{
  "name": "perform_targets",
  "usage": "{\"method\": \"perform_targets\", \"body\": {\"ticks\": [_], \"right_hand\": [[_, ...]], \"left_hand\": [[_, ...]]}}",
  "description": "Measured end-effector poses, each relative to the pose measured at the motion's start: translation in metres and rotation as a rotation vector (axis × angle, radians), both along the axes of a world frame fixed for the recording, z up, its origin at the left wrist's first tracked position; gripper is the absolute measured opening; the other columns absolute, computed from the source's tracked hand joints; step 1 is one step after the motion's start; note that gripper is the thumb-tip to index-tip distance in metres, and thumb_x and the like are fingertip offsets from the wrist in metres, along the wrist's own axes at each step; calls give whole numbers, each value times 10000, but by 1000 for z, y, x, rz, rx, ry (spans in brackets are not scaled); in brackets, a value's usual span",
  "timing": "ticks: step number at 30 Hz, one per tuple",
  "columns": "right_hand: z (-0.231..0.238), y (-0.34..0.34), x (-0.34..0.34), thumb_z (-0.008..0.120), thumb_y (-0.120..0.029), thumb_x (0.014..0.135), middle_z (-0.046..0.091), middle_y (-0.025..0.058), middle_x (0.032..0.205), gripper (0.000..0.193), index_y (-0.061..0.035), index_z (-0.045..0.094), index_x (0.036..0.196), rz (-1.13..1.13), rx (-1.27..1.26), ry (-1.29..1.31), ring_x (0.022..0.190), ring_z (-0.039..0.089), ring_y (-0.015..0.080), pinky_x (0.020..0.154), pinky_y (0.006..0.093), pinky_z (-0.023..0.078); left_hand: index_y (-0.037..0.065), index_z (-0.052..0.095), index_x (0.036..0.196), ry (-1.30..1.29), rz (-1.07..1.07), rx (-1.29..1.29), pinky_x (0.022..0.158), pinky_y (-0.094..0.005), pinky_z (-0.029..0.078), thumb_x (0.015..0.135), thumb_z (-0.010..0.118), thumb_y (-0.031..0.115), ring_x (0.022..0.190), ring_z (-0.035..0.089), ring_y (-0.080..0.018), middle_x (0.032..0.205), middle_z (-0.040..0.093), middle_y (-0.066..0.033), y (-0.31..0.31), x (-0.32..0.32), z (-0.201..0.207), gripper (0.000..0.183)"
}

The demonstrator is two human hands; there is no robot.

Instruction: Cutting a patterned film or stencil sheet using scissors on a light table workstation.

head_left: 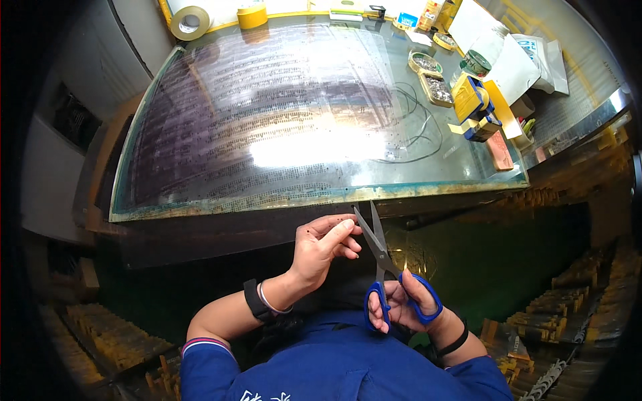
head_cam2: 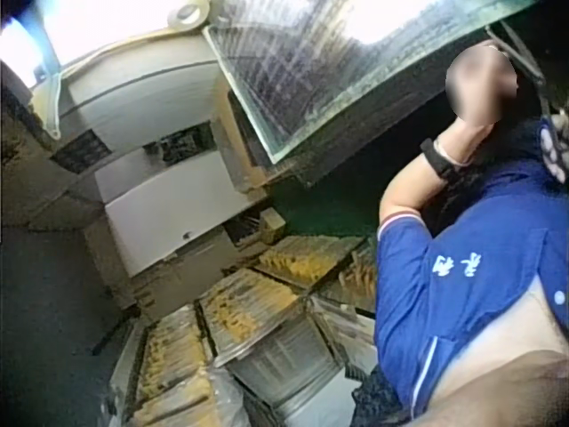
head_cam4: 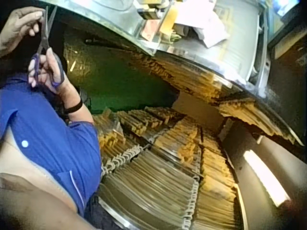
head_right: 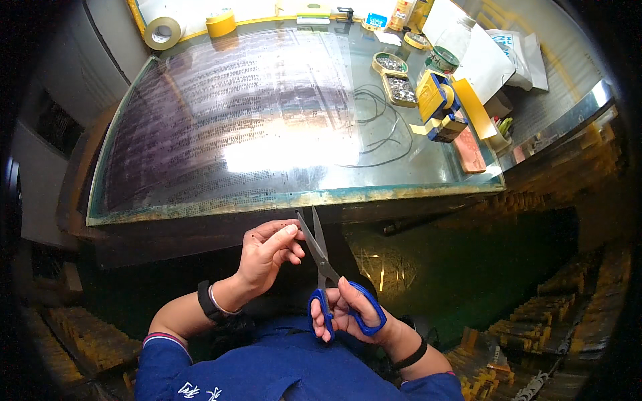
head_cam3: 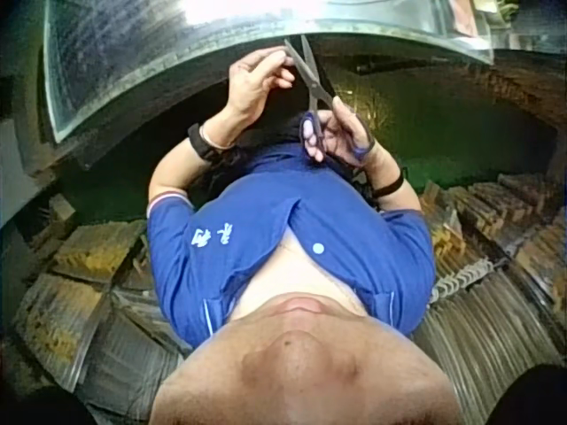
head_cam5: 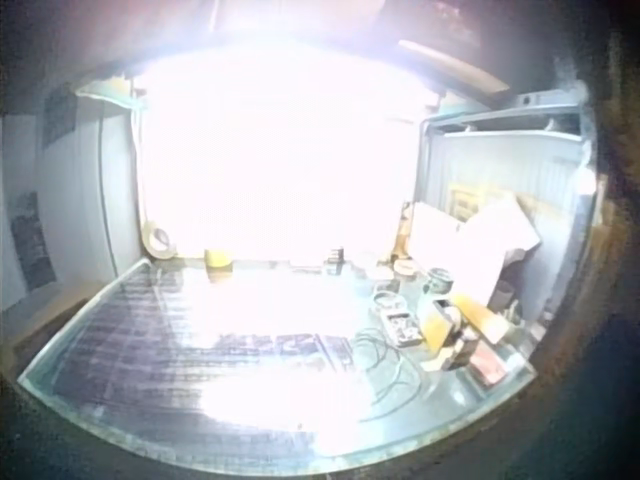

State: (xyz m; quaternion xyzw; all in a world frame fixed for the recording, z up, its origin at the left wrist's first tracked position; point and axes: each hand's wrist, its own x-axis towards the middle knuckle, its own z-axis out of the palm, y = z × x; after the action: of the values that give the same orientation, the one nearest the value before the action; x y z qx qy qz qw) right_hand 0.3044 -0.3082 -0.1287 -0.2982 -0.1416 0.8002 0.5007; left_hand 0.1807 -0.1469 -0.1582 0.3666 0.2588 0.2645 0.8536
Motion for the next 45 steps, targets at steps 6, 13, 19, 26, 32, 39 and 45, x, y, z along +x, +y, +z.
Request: {"method": "perform_targets", "body": {"ticks": [6, 13, 19, 26, 32, 39, 45], "right_hand": [[-1, 2, -1, 212, -542, 907, 546, 94, 769, 634, 10, 524, 909, -14, -17, 124, 715, 559, 161, 622, 248, 458], [9, 5, -20, 409, -416, 913, 537, 68, 600, 445, -1, 533, 808, -127, -164, -457, 506, 564, 120, 469, 207, 453], [9, 8, -28, 477, -346, 902, 526, 52, 589, 371, 1, 533, 780, -168, -140, -564, 500, 554, 98, 446, 204, 452], [12, 9, -30, 522, -332, 881, 528, 27, 573, 361, -15, 534, 709, -172, -189, -701, 464, 535, 75, 419, 194, 436], [10, 11, -28, 558, -315, 863, 514, 3, 566, 339, -21, 538, 696, -209, -151, -785, 465, 521, 54, 404, 184, 420], [16, 17, -25, 583, -305, 850, 500, -12, 554, 330, -35, 529, 668, -211, -153, -857, 461, 509, 44, 396, 182, 408], [16, 17, -25, 604, -313, 835, 498, -13, 546, 342, -39, 523, 647, -202, -174, -901, 458, 507, 42, 392, 184, 406]], "left_hand": [[-34, 576, 1032, 21, 6, 67, 521, -222, 502, 855, 555, 110, 627, 600, -138, 869, 621, -125, -1, 1, -2, 229], [-41, 597, 996, 34, 42, 141, 456, -192, 464, 853, 563, 114, 569, 576, -114, 800, 627, -103, -5, 3, 0, 214], [-37, 613, 971, 67, 51, 197, 391, -170, 403, 856, 564, 127, 505, 527, -75, 745, 611, -68, -7, 4, 3, 207], [-33, 621, 955, 82, 51, 217, 346, -160, 355, 860, 557, 131, 462, 493, -54, 713, 605, -58, -10, 6, 4, 200], [-35, 617, 961, 112, 34, 233, 345, -161, 359, 863, 552, 123, 459, 498, -57, 713, 613, -72, -9, 3, 3, 197], [-34, 619, 977, 113, 15, 229, 364, -160, 381, 853, 576, 138, 479, 515, -58, 733, 632, -86, -10, 0, 4, 216], [-37, 623, 966, 131, 0, 232, 365, -165, 380, 851, 579, 140, 481, 516, -59, 730, 630, -85, -11, -4, 6, 216]]}}
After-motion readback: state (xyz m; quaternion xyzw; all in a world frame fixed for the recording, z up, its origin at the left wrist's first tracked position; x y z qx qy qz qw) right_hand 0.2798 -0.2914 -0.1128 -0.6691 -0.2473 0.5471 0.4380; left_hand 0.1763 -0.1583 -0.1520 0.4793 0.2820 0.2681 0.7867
